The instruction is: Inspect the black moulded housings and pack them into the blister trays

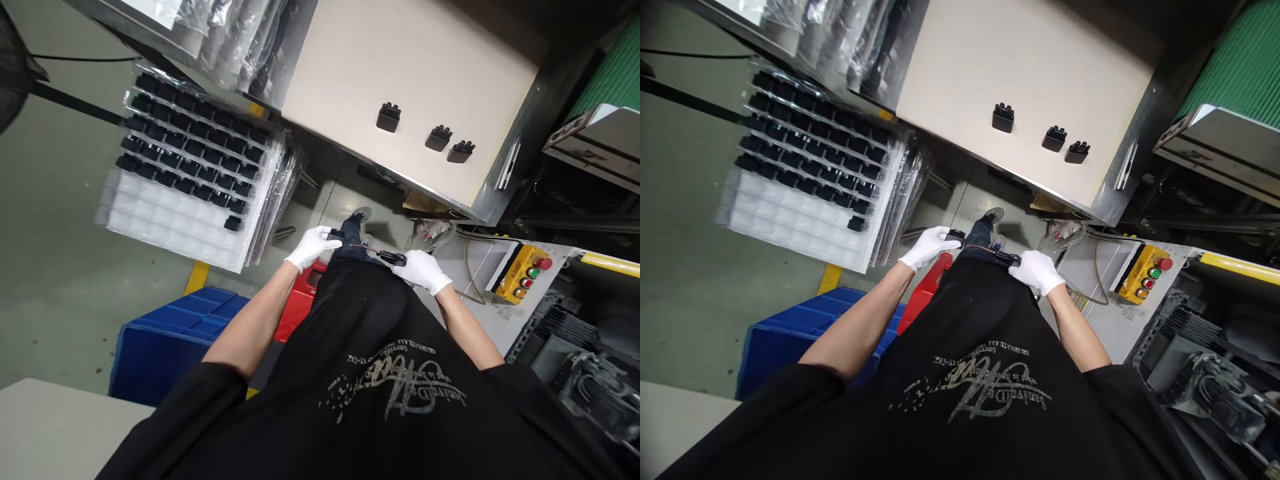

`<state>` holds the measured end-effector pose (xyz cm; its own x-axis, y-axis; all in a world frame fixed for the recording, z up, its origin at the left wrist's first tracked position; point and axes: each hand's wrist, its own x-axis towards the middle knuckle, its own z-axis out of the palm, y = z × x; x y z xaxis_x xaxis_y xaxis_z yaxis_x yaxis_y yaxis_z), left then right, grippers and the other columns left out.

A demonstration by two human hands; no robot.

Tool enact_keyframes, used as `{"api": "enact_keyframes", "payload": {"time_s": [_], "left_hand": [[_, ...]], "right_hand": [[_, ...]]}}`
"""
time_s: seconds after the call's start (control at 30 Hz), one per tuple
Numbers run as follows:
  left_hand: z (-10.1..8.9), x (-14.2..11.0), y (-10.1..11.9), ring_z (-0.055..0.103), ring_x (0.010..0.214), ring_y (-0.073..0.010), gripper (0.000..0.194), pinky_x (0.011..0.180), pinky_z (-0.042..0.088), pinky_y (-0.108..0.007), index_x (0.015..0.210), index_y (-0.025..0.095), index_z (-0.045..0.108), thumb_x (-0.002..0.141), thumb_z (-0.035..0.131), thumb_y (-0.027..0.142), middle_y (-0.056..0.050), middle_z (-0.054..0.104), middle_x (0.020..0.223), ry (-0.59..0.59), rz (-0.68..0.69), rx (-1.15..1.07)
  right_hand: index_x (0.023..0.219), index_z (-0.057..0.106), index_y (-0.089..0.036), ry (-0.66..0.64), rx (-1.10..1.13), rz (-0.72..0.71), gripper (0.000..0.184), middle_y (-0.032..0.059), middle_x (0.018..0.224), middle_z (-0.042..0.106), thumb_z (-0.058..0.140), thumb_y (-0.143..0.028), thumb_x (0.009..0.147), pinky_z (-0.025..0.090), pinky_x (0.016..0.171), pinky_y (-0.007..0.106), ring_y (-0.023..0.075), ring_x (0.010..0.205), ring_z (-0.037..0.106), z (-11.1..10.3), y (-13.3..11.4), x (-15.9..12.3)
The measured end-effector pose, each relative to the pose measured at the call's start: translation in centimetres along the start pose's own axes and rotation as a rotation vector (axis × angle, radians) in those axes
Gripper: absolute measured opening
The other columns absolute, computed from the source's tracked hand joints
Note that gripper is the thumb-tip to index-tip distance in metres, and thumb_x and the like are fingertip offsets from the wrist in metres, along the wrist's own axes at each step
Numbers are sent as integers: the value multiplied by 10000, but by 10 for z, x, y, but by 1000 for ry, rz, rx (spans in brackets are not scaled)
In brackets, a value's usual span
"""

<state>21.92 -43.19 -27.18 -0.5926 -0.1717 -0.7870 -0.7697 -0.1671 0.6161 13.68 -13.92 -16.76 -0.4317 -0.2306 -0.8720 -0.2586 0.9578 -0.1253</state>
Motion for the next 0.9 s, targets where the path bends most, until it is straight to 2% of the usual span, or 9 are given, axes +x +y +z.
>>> {"api": "enact_keyframes", "payload": {"time_s": [0.17, 0.27, 0.37, 0.53, 0.6, 0.67, 0.8, 0.9], "left_hand": [[-17, -15, 15, 685, 758, -184, 648, 707, 557, -312, 941, 130, 758, 440, 1022, 444, -104, 754, 898, -238, 14, -60], [-26, -18, 23, 695, 778, -192, 612, 697, 558, -306, 926, 137, 767, 469, 1020, 456, -117, 762, 916, -332, 33, -34], [-33, -15, 29, 711, 825, -219, 578, 756, 580, -333, 928, 152, 765, 492, 1001, 449, -106, 773, 921, -368, 67, 52], [-37, -7, 24, 715, 829, -265, 408, 811, 564, -359, 847, 192, 752, 497, 947, 271, -55, 752, 827, -331, 136, 365], [-36, -8, 17, 716, 841, -295, 331, 857, 549, -370, 797, 212, 732, 511, 894, 174, -44, 711, 751, -283, 178, 499], [-33, -12, 9, 730, 912, -341, 326, 946, 534, -394, 836, 225, 730, 548, 842, 121, -58, 702, 746, -237, 219, 597], [-26, -23, -3, 731, 1121, -413, 428, 1114, 479, -444, 1074, 224, 755, 659, 777, 120, -132, 770, 923, -192, 276, 685], [-28, -27, -10, 719, 1206, -416, 488, 1164, 463, -445, 1174, 229, 760, 697, 761, 127, -154, 795, 1070, -181, 289, 682]], "right_hand": [[951, 820, -138, -4, 146, -28, 385, 101, 872, 785, 669, -491, 925, 389, 641, 255, 195, 763, 690, 3, 19, -3], [892, 790, -117, 11, 281, -86, 468, 43, 754, 703, 662, -566, 925, 344, 608, 245, 149, 694, 602, 3, 29, -8], [838, 762, -114, 23, 286, -79, 567, 45, 712, 677, 642, -662, 916, 327, 586, 259, 151, 666, 581, -1, 30, -12], [928, 813, -127, 20, 14, 32, 470, 157, 891, 793, 634, -561, 941, 430, 665, 285, 242, 789, 729, -10, 6, -18], [977, 834, -134, 11, -73, 32, 428, 192, 962, 815, 619, -503, 948, 487, 736, 303, 283, 878, 772, -13, -10, -20], [1018, 844, -133, 9, -114, 1, 418, 208, 1018, 825, 612, -473, 946, 525, 804, 320, 304, 950, 789, -16, -24, -21], [1089, 843, -113, 62, -151, 22, 471, 236, 1072, 822, 622, -502, 943, 553, 860, 351, 339, 1032, 795, -19, -40, -18], [1113, 836, -108, 46, -141, 54, 448, 238, 1082, 823, 634, -471, 944, 552, 840, 339, 331, 1016, 801, -20, -38, -15]]}}
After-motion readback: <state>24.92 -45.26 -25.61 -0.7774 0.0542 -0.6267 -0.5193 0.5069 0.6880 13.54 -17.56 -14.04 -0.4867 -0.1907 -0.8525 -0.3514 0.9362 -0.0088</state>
